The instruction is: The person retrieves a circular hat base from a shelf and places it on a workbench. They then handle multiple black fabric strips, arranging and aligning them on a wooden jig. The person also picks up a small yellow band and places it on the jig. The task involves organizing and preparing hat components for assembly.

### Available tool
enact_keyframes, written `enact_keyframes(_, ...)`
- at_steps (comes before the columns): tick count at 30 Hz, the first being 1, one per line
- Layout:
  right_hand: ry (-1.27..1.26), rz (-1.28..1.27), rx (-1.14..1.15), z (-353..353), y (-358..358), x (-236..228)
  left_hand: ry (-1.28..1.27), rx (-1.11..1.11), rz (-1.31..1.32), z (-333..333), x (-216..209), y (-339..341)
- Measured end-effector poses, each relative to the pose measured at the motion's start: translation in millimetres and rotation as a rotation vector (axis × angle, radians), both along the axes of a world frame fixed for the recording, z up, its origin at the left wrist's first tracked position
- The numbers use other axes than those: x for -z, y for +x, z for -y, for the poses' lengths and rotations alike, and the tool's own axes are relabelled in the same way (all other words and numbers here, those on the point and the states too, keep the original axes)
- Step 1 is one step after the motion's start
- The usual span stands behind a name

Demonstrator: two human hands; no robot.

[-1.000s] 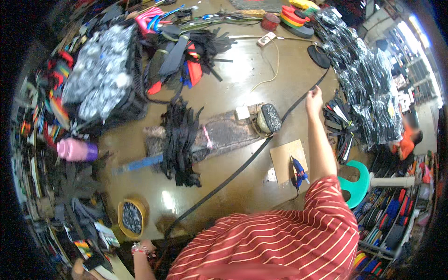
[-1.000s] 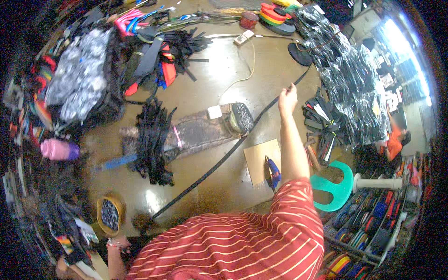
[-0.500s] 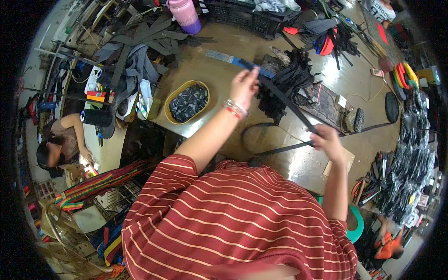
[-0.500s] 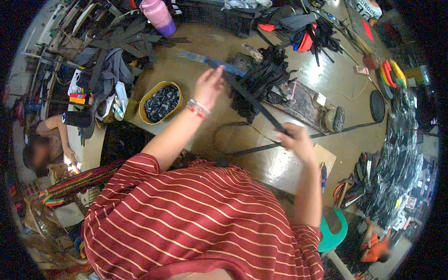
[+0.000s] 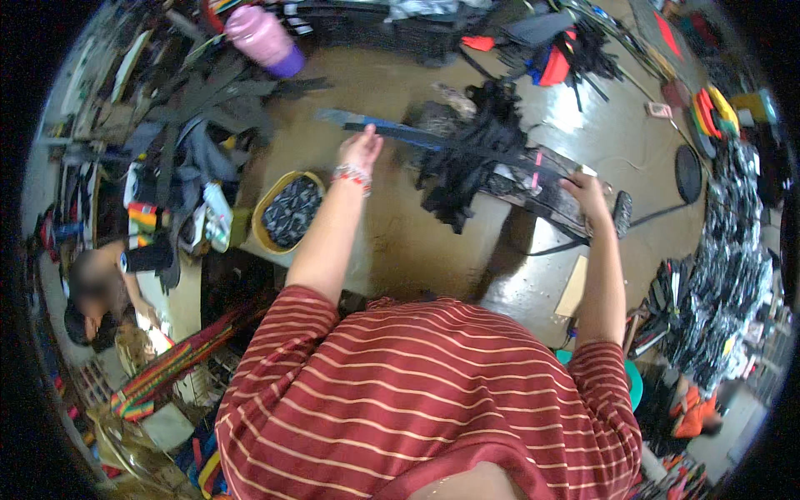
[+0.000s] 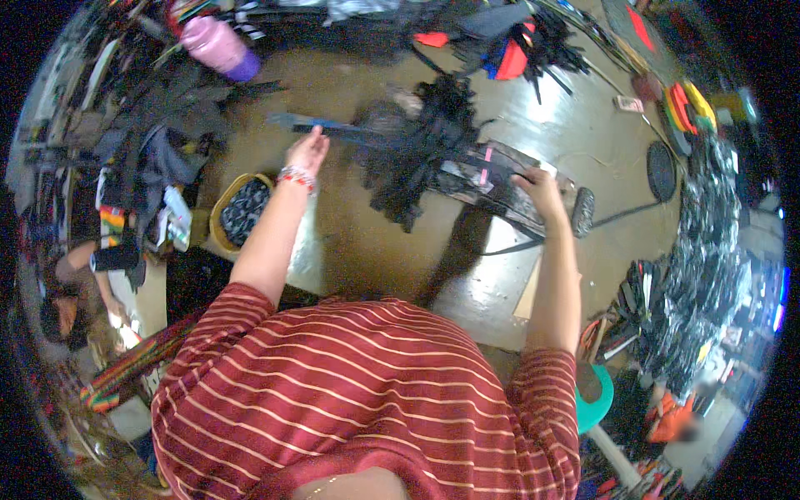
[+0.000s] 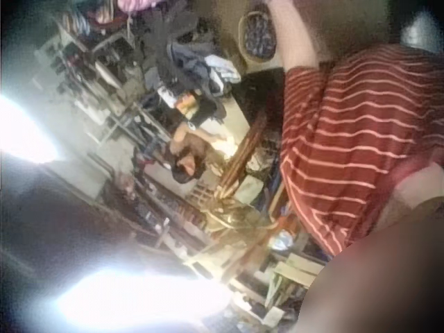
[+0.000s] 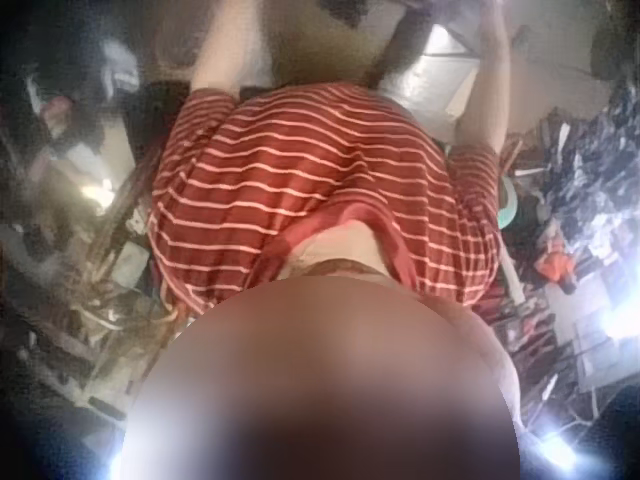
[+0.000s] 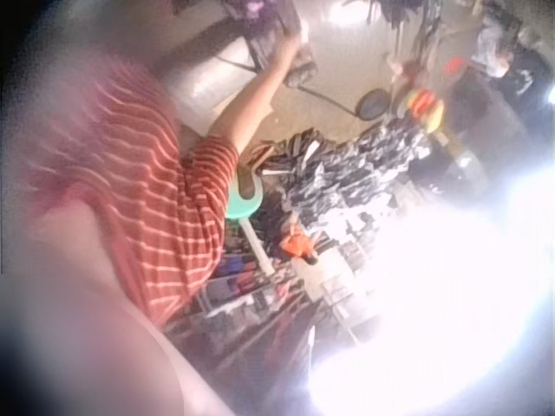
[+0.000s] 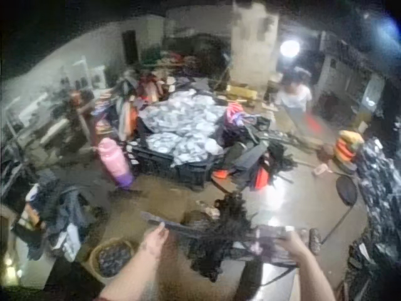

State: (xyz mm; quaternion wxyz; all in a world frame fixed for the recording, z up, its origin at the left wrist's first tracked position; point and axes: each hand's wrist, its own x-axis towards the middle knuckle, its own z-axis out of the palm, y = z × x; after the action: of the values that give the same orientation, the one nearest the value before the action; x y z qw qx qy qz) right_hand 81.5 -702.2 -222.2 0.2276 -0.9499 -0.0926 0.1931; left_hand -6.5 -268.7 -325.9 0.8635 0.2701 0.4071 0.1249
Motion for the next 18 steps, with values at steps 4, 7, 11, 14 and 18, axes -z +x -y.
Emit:
enact_keyframes(4,0.215,-0.052,0.019,6.0,-7.4,37.7,0.073,0.043,0.038,-5.8,6.7,-4.6)
enact_keyframes(7,0.193,-0.101,0.058,8.0,-18.1,40.4,0.029,0.085,0.023,-11.3,4.7,-2.1)
enact_keyframes(11,0.275,-0.007,0.209,4.9,-41.9,10.6,-0.134,0.052,-0.003,-3.1,-21.6,-1.5)
enact_keyframes(14,0.750,-0.092,0.408,-21.0,-67.1,-22.5,0.315,-0.088,-0.167,40.8,-64.0,-13.0)
enact_keyframes(18,0.813,-0.018,0.186,-109.1,-103.0,-42.4,-0.016,0.579,0.423,144.1,-121.9,-52.2)
